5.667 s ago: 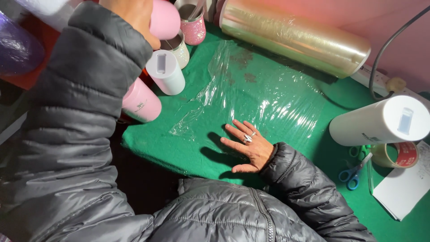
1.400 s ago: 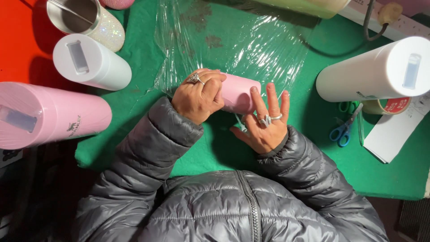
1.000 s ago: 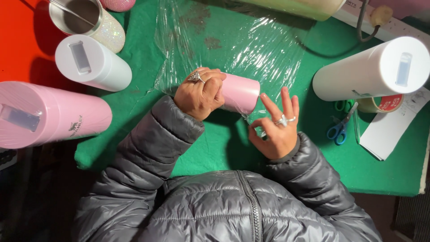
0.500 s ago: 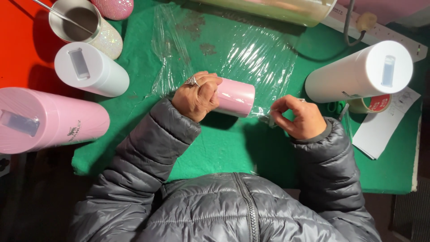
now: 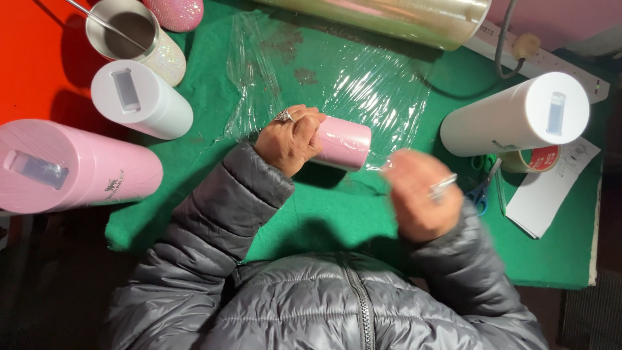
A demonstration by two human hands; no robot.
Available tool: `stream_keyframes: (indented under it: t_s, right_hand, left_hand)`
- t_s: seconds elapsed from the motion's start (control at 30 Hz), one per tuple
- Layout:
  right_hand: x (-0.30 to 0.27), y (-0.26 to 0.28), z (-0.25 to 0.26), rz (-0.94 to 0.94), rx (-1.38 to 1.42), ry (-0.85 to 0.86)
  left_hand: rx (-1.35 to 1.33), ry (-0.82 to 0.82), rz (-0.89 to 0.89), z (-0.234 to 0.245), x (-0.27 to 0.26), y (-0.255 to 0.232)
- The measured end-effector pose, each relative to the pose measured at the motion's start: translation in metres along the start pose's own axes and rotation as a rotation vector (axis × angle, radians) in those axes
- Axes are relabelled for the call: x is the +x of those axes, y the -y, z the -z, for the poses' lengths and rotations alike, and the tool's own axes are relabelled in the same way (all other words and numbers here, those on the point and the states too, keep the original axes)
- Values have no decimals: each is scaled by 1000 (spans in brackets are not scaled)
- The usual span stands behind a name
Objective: The person is seen wrapping pink and white tumblers with clear plastic wrap on a green tabletop.
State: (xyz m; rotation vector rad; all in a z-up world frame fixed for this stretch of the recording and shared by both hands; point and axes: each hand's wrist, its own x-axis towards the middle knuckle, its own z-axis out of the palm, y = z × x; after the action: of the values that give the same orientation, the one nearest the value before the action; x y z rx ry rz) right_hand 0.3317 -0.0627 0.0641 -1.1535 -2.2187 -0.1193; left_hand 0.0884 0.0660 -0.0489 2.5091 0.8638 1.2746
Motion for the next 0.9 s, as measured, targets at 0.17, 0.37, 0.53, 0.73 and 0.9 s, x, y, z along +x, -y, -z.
stream_keyframes:
  t_s: [0.17, 0.37, 0.53, 0.73, 0.9]
  right_hand:
    - [-13, 26, -72, 274, -13, 190]
    - [-23, 17, -99, 78, -238, 322]
    - [-6, 10, -95, -38, -333, 312]
    - [32, 2, -88, -113, -353, 222]
    - [60, -12, -85, -109, -157, 277]
  left_hand:
    - [-2, 34, 12, 4, 4, -2]
    - [33, -15, -2, -4, 3, 1]
    - [30, -30, 4, -3, 3, 1]
    - [13, 8, -16, 1, 4, 0]
    - [70, 20, -6, -3, 1, 4]
